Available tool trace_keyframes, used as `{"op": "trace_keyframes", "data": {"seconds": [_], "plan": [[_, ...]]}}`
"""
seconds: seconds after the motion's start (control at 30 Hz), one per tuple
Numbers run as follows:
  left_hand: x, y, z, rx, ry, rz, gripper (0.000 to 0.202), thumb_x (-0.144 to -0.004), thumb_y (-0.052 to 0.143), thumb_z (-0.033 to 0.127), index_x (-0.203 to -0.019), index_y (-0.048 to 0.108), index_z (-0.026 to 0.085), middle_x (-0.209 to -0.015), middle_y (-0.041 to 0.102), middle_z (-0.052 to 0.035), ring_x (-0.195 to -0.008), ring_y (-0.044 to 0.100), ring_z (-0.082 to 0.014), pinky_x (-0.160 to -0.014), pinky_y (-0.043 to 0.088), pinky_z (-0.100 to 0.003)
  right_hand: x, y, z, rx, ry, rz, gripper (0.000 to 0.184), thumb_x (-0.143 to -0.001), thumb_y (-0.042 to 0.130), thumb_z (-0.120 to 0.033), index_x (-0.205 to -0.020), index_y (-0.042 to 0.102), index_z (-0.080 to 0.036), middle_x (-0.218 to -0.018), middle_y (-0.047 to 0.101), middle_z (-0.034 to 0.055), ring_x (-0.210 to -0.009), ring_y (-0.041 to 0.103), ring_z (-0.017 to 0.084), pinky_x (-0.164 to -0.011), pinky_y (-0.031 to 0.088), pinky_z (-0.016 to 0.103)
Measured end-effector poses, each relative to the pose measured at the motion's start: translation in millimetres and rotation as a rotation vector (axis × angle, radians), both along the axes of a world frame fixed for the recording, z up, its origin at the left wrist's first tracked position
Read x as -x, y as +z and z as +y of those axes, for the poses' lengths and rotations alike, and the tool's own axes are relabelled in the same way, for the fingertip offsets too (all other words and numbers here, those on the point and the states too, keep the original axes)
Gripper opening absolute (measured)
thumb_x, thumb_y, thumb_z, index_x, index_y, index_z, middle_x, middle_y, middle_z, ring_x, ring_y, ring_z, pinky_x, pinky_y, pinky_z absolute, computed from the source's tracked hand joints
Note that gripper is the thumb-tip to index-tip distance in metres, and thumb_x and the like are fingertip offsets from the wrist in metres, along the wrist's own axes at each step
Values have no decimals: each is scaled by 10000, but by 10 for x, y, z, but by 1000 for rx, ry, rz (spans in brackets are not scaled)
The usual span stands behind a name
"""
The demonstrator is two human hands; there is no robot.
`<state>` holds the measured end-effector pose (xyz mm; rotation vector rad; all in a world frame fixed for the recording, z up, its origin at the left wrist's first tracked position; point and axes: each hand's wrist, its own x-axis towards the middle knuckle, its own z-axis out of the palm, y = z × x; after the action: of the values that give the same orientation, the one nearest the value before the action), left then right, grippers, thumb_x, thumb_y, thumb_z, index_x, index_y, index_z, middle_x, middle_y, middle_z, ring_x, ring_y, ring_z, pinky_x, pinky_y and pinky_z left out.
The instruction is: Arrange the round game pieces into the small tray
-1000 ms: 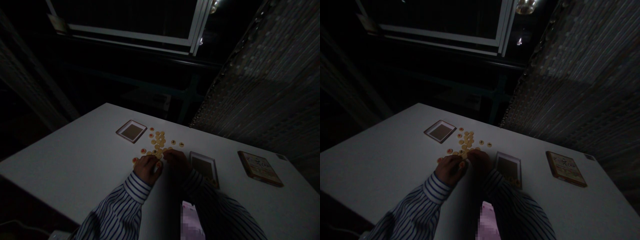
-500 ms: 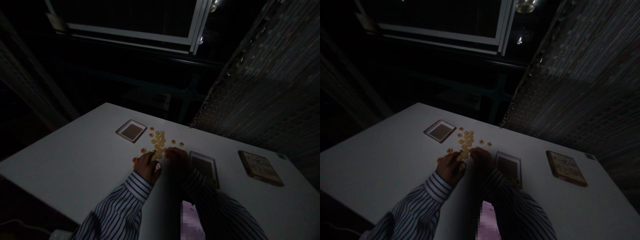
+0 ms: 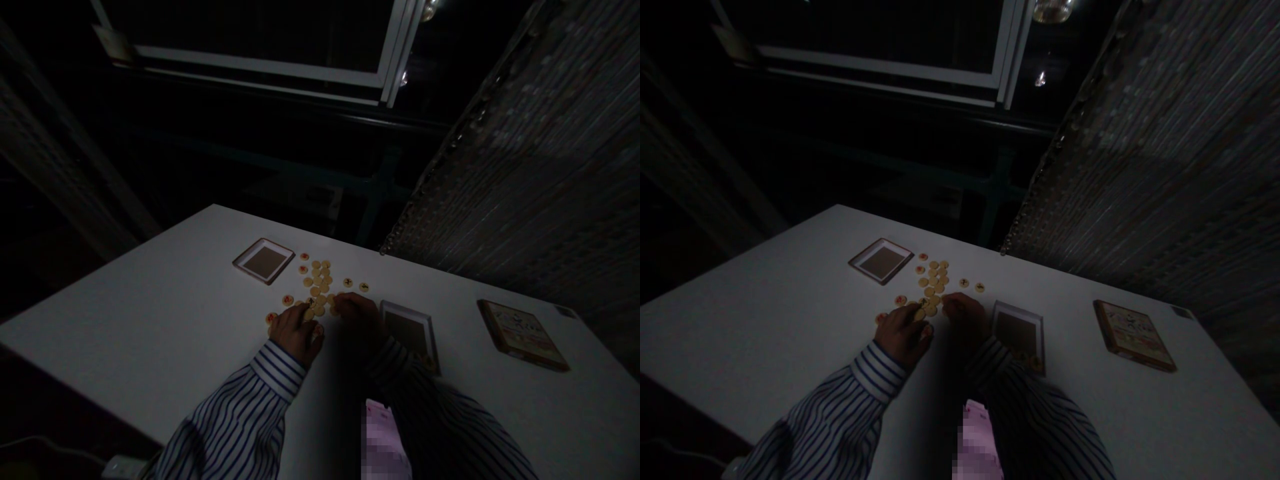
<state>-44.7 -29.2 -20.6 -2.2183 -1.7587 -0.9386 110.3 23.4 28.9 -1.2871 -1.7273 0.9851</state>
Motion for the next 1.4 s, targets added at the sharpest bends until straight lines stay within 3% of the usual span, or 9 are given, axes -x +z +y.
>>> {"op": "trace_keyframes", "data": {"seconds": [0.3,0.43,0.67,0.87,1.03,1.1,1.2,1.4], "plan": [[8,9,-7,-35,-30,-39,288,-633,587,358,-880,637,219,-1102,536,-114,-962,503,-290,-751,408,-460,-6,11,-6,24,-36,5,233,-744,461,-336,-791,612,-164,-678,643,23,-599,567,126,-546,432,226],[60,71,8,-120,-40,-162,323,-671,569,362,-959,598,219,-1073,557,-94,-965,508,-253,-795,424,-432,-16,32,-17,-9,-65,41,227,-739,467,-343,-782,605,-167,-682,638,20,-604,564,126,-555,438,227],[322,245,-10,-207,109,-367,226,-750,512,301,-928,610,202,-994,596,-69,-912,546,-197,-818,457,-376,-24,0,22,-28,-95,22,238,-744,462,-359,-785,611,-177,-681,628,16,-609,556,127,-565,438,236],[589,298,-166,-265,163,-388,236,-743,526,307,-905,611,159,-948,623,-82,-875,574,-190,-795,468,-353,-20,37,8,-56,-94,30,248,-756,454,-350,-801,615,-166,-697,634,30,-626,567,131,-584,443,238],[742,245,-306,-182,261,-336,259,-747,496,361,-900,607,183,-893,639,-62,-826,586,-194,-756,479,-351,-13,72,3,-82,-74,12,252,-750,465,-338,-827,623,-157,-717,634,39,-653,567,139,-603,445,246],[755,197,-325,-128,242,-278,258,-747,486,373,-875,609,186,-857,646,-60,-800,588,-196,-742,477,-347,2,95,10,-76,-72,25,258,-746,462,-337,-826,626,-153,-696,632,36,-620,559,133,-584,445,245],[719,103,-313,-55,160,-178,264,-747,469,375,-871,616,195,-841,650,-59,-769,588,-197,-724,472,-346,25,145,26,-78,-81,49,257,-734,473,-340,-811,629,-150,-693,635,38,-619,562,135,-581,449,245],[586,-83,-288,-100,207,-39,269,-733,496,360,-915,609,198,-848,646,-67,-723,586,-196,-661,473,-319,87,225,0,-102,-25,40,228,-739,475,-321,-797,623,-157,-721,638,38,-648,575,139,-585,445,240]]}}
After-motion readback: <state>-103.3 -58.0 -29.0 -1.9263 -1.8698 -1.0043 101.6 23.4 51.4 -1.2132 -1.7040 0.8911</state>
